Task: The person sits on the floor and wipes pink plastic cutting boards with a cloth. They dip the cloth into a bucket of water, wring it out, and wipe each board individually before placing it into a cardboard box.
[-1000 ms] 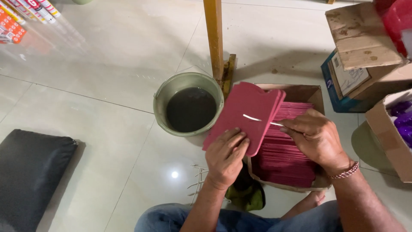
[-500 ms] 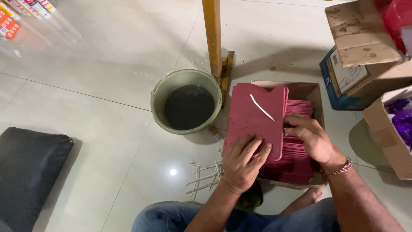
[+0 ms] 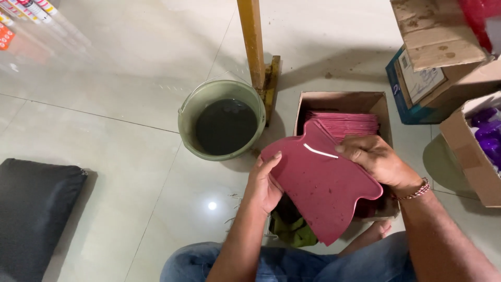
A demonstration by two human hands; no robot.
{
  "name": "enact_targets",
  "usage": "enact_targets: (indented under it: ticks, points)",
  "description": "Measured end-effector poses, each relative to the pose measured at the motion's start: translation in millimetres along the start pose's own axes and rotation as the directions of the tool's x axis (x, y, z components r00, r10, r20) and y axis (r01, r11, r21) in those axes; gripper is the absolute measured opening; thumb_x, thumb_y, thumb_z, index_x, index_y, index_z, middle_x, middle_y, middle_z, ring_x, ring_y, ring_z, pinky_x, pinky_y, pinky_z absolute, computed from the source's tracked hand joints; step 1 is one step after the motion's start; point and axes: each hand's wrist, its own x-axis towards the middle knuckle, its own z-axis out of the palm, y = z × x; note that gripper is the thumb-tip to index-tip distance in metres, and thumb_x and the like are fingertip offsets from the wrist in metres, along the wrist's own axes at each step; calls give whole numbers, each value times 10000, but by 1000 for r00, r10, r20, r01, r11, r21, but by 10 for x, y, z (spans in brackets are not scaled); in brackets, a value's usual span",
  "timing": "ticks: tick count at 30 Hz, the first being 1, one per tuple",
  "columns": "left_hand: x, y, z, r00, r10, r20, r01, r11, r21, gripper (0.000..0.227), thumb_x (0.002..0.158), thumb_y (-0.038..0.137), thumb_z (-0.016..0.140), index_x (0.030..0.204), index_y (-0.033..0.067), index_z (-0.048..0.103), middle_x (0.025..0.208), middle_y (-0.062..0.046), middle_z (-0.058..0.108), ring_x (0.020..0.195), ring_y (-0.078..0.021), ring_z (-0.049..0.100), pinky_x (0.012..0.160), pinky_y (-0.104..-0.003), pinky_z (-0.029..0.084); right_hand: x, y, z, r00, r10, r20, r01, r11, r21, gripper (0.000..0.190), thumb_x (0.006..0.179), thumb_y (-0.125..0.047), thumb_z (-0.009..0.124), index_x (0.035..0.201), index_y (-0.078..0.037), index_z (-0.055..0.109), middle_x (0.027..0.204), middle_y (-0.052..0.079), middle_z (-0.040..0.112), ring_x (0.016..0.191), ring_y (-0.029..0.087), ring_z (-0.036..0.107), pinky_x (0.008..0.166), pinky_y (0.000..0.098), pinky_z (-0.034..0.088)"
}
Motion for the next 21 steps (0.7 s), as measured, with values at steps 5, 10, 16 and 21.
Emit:
enact_targets:
  ticks: [5, 10, 16, 21]
  points:
    - [163, 205, -182, 972, 227, -55, -221, 970, 103, 357, 777, 58, 792, 1104, 92, 656, 1051, -133, 725, 988, -302, 682, 849, -434, 566, 30, -188, -76, 999, 39, -18, -42, 981, -191, 529, 1006, -428, 534, 620, -91, 661, 556, 14, 549, 493, 132, 445, 478, 296, 360]
    - [76, 610, -240, 829, 522, -201, -525, 850, 39, 406, 746, 29, 817, 1085, 158, 636, 1045, -123, 762, 943, -320, 731, 774, -513, 618, 125, -119, -147, 867, 420, -270, -485, 580, -655, 378, 1025, -356, 506, 1270, -176, 732, 1238, 87, 754, 1117, 327, 699, 952, 487, 535]
    - [42, 575, -252, 739, 642, -203, -646, 761, 57, 266, 883, 36, 787, 1035, 175, 618, 1006, -80, 787, 925, -283, 775, 807, -465, 634, 251, 579, -103, 812, 444, -378, -572, 479, -666, 383, 934, -429, 527, 1169, -297, 799, 1184, 59, 778, 1176, 314, 698, 962, 461, 568]
    - [-14, 429, -147, 736, 659, -157, -668, 744, -9, 266, 883, 69, 799, 1012, 208, 613, 990, -50, 778, 896, -270, 773, 768, -460, 659, 232, 483, 200, 798, -332, -503, -273, 544, -793, 408, 1020, -490, 738, 1219, -139, 802, 1053, 139, 742, 1070, 369, 693, 840, 492, 583]
